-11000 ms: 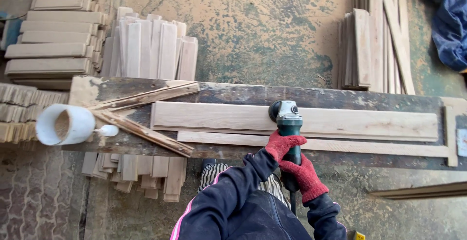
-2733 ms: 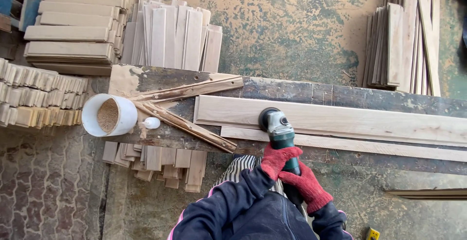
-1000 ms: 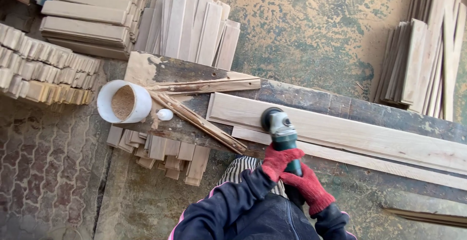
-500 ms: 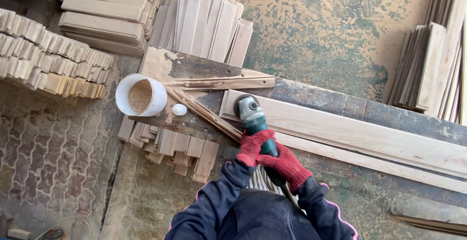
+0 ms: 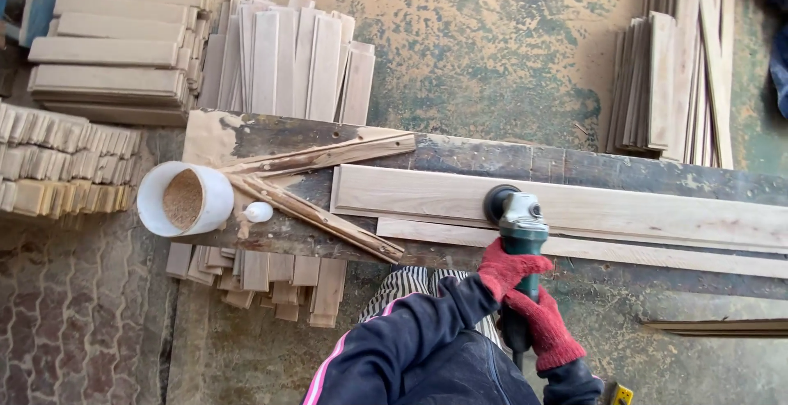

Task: The recorder uses an angle grinder with a sanding disc to smooth a long wooden plank on a workbench.

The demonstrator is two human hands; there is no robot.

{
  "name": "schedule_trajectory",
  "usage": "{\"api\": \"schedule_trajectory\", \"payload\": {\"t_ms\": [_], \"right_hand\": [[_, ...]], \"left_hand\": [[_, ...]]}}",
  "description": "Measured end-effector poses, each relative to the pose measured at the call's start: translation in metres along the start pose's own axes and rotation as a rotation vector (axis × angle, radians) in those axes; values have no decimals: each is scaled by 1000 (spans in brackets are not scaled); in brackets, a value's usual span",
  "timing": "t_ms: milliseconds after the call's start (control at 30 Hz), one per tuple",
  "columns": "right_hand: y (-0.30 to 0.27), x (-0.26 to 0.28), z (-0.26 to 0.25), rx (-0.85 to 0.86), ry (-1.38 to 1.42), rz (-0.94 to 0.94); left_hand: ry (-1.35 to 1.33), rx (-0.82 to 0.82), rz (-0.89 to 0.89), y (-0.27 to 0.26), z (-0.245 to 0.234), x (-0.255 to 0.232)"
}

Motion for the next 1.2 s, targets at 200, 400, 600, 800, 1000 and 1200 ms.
{"api": "schedule_trajectory", "payload": {"t_ms": [200, 400, 600, 800, 1000, 1200], "right_hand": [[23, -6, 41, 224, -55, -30], [-5, 63, 131, 560, -164, -139], [-19, 98, 133, 616, -136, -149], [15, 48, 68, 479, -18, -91], [63, -18, -48, 114, 294, -70], [64, -28, -134, -158, 543, -31]], "left_hand": [[-29, -37, -9, -20, -69, -29], [-192, -342, 42, -79, -153, -82], [-24, -531, -23, -98, -154, -113], [-71, -321, 65, -43, -82, -71], [1, 68, 18, 45, 53, 3], [609, 47, -4, 57, 171, 45]]}}
Point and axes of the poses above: each hand's wrist, its own y-axis towards the middle knuckle, its own z-axis out of the palm, x = y × z, the point moved 4 cm from there along y, towards the middle knuckle, and after that the axes turned 8 degrees about -z, right-handed, at the moved point
